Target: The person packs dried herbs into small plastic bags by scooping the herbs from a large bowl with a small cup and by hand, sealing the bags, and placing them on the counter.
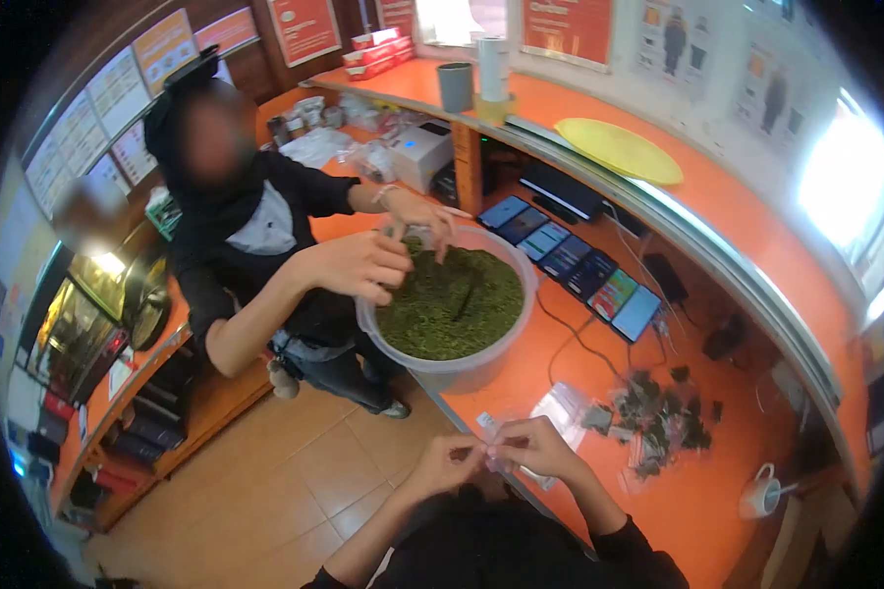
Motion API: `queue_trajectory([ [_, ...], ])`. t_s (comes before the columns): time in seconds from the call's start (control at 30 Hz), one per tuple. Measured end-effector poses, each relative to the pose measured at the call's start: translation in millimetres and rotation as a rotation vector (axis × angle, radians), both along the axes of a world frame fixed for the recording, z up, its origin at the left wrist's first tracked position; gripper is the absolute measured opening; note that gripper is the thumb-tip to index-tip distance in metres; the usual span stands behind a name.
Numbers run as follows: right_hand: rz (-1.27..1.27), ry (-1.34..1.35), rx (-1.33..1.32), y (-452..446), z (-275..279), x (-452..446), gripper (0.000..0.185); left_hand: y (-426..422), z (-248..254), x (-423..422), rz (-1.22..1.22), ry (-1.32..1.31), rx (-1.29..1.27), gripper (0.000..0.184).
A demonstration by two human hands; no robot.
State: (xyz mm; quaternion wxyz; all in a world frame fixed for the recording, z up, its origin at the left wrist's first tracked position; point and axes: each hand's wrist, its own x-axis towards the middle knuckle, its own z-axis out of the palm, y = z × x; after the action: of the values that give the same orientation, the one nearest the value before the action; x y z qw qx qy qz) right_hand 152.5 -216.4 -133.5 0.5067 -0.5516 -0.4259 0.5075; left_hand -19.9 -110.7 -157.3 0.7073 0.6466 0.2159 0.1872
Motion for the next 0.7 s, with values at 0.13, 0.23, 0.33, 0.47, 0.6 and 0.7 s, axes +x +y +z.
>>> queue_trajectory([
  [0.13, -0.337, -0.756, 0.316, 13.8, -12.5, -14.8, 0.011, -9.6, -0.1, 6.7, 0.246, 0.170, 0.608, 0.027],
  [0.23, -0.430, -0.940, 0.236, 16.7, -13.2, -15.8, 0.011, -2.4, 7.7, -0.6, 0.261, 0.354, 0.639, 0.020],
  [0.33, -0.431, -0.874, 0.290, 22.3, 4.3, -18.6, 0.011, -8.6, 29.1, -0.1, 0.596, 0.308, 0.871, 0.038],
  [0.47, -0.267, -0.780, 0.423, 27.1, 13.6, -18.3, 0.010, -1.7, 12.4, -6.2, 0.325, 0.006, 0.800, 0.067],
  [0.6, -0.322, -0.897, 0.449, 28.7, 45.9, -10.0, 0.007, 7.0, 20.7, -22.7, 0.291, 0.047, 0.597, 0.069],
  [0.7, -0.309, -0.819, 0.450, 31.7, 64.3, -16.7, 0.005, 13.8, 32.4, -23.4, 0.367, 0.054, 0.788, 0.071],
])
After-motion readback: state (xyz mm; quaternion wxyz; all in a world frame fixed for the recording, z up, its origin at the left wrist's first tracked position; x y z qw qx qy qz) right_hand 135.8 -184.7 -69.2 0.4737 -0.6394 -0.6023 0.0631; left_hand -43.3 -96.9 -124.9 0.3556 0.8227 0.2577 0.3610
